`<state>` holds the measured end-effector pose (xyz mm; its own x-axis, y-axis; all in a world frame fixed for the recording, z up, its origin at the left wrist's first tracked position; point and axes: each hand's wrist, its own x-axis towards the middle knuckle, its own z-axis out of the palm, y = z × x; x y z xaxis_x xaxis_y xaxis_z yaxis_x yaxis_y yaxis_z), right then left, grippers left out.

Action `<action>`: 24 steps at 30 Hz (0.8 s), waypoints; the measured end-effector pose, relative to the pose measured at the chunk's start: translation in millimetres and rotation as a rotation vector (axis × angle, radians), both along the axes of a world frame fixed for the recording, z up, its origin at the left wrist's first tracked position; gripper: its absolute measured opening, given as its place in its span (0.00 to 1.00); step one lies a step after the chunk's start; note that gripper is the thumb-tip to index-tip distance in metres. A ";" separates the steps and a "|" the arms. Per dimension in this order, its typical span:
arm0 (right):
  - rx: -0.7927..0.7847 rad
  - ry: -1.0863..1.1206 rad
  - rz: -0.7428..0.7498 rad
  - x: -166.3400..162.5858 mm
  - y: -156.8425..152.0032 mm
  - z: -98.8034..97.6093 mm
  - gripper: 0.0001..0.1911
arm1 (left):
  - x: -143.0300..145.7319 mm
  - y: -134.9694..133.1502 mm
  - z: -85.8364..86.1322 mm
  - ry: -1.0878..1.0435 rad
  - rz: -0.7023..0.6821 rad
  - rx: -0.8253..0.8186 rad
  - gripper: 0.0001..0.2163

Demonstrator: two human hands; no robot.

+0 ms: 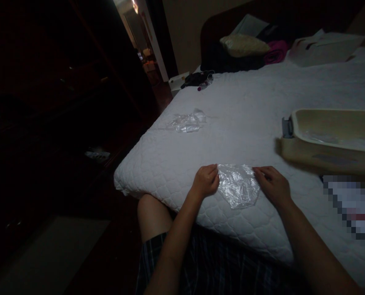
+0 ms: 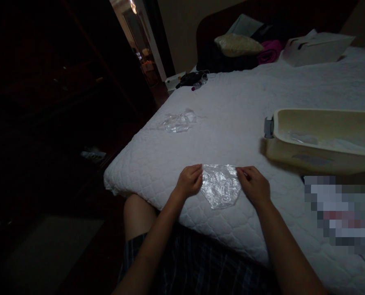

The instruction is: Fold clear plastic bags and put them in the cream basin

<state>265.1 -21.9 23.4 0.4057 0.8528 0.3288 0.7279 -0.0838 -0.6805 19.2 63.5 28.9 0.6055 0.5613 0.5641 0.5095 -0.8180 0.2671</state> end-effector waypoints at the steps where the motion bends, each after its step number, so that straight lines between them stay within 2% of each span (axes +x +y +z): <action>1: -0.010 -0.011 -0.006 -0.1 -0.2 0.2 0.19 | 0.0 -0.1 0.1 -0.005 0.001 0.001 0.12; 7: -0.057 -0.094 0.002 0.5 1.0 -0.7 0.20 | -0.8 0.2 -0.9 -0.040 -0.015 0.003 0.11; 13: -0.050 -0.075 -0.014 0.0 1.9 -2.9 0.18 | -1.5 0.8 -0.6 -0.072 -0.008 0.037 0.14; 16: -0.022 -0.001 -0.023 0.7 2.1 -3.0 0.17 | -0.1 0.4 0.0 -0.117 0.025 0.033 0.13; 18: 0.001 0.122 -0.062 2.3 2.4 -2.2 0.18 | 0.9 -0.5 0.4 -0.201 0.096 -0.010 0.11; 21: -0.001 0.277 -0.122 5.6 2.8 0.8 0.19 | 0.9 -1.6 2.8 -0.365 0.242 -0.254 0.09; 24: -0.044 0.301 -0.135 8.8 3.5 4.8 0.20 | -2.0 -0.8 9.3 -0.538 0.324 -0.727 0.08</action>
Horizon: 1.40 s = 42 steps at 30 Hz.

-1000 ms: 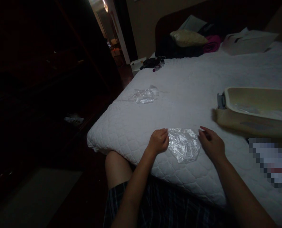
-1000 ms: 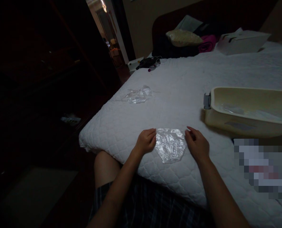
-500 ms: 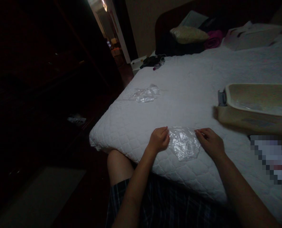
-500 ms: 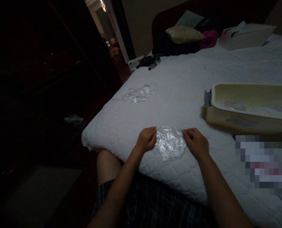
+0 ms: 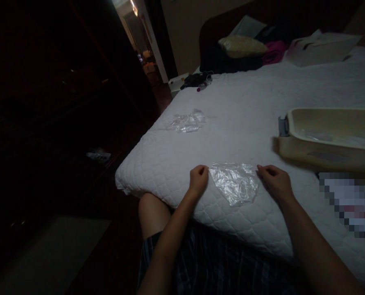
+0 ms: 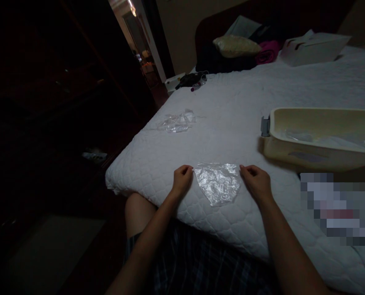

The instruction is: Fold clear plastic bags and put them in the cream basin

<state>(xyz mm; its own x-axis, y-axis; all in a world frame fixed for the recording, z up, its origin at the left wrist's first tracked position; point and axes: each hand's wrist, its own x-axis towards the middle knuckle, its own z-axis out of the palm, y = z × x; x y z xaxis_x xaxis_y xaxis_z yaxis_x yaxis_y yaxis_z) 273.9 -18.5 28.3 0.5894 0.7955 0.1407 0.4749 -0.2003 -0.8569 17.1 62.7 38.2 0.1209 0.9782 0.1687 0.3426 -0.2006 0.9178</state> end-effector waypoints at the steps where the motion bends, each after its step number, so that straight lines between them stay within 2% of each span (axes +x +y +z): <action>1: -0.020 0.001 0.007 1.2 0.3 1.1 0.21 | -1.5 0.8 2.9 -0.071 -0.016 -0.155 0.07; 3: -0.074 -0.004 0.044 4.0 1.0 2.3 0.23 | -4.6 2.9 8.9 -0.159 -0.072 -0.387 0.09; 4: -0.103 -0.008 0.070 5.8 1.3 2.4 0.24 | -6.0 4.2 11.8 -0.171 -0.110 -0.452 0.10; 10: -0.270 0.071 0.266 15.7 2.2 3.4 0.27 | -9.6 16.7 20.0 -0.141 -0.319 -0.628 0.13; 14: -0.260 0.184 0.347 16.7 1.4 8.7 0.25 | -11.3 27.7 16.9 -0.105 -0.406 -0.707 0.10; 18: -0.214 0.251 0.350 16.5 1.0 9.3 0.23 | -12.2 32.7 13.7 -0.074 -0.436 -0.719 0.06; 24: -0.231 0.288 0.347 17.9 2.9 3.8 0.24 | -5.9 28.3 15.0 -0.051 -0.391 -0.699 0.02; 33: -0.203 0.254 0.346 19.3 3.4 2.3 0.25 | 2.2 20.2 24.5 -0.005 -0.341 -0.675 0.03; 42: -0.183 0.294 0.370 18.8 2.0 1.3 0.27 | 0.9 25.7 21.1 -0.021 -0.332 -0.714 0.07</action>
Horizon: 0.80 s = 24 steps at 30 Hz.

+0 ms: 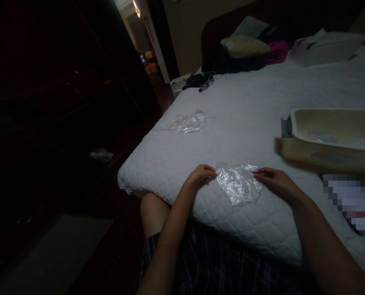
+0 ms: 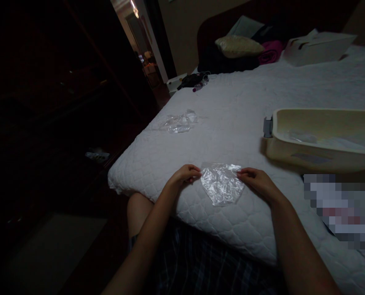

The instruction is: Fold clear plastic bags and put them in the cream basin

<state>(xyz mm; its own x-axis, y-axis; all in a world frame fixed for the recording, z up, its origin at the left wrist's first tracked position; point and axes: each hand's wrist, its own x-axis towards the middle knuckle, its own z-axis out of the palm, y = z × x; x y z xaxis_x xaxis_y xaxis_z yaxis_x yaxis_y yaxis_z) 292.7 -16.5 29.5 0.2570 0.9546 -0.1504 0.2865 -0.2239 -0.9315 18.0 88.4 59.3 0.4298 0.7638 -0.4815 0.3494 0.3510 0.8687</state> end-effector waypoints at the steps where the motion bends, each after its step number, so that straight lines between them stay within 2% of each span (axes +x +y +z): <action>1: 0.002 0.007 0.002 0.1 -0.1 -0.7 0.27 | 0.3 -0.2 0.1 0.001 0.001 -0.002 0.07; 12: 0.060 -0.057 0.007 -2.8 -1.4 5.5 0.27 | 4.2 -7.7 -5.5 -0.021 0.108 0.011 0.13; 24: 0.098 -0.129 0.018 1.3 -2.9 -1.6 0.21 | 10.6 -13.3 -16.3 -0.124 0.181 0.092 0.06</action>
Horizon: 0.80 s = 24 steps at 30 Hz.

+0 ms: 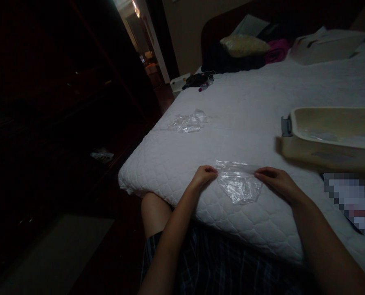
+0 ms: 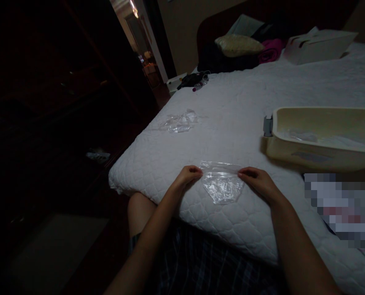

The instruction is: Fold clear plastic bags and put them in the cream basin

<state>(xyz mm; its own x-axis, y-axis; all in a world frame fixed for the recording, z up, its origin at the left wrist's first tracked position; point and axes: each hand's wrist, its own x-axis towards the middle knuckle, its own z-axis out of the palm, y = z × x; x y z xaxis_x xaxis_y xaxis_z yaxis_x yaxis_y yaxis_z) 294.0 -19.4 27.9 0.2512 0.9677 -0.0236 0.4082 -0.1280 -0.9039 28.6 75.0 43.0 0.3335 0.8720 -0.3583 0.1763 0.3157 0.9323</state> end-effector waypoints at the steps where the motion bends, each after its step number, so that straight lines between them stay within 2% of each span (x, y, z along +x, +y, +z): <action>1: 0.002 0.006 -0.008 -0.3 -0.4 -0.3 0.21 | -0.2 -0.1 -1.4 -0.001 0.001 0.017 0.05; 9: 0.028 0.092 -0.083 -4.6 -4.0 2.3 0.23 | -3.9 -0.1 -17.5 0.032 -0.001 0.173 0.03; 16: 0.044 0.136 -0.076 -3.2 -6.9 1.0 0.22 | -3.2 -7.9 -24.7 0.242 0.042 0.416 0.06; 24: 0.047 0.149 -0.095 -5.9 -9.6 1.6 0.17 | -4.0 -9.4 -27.3 0.267 0.057 0.510 0.06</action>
<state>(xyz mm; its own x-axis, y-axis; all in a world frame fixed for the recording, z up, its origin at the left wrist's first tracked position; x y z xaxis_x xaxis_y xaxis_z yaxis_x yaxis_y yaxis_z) 288.1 -29.0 29.5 0.3383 0.9408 -0.0224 0.2572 -0.1153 -0.9594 24.6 65.7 15.7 0.2367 0.9705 0.0464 0.4223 -0.1458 0.8947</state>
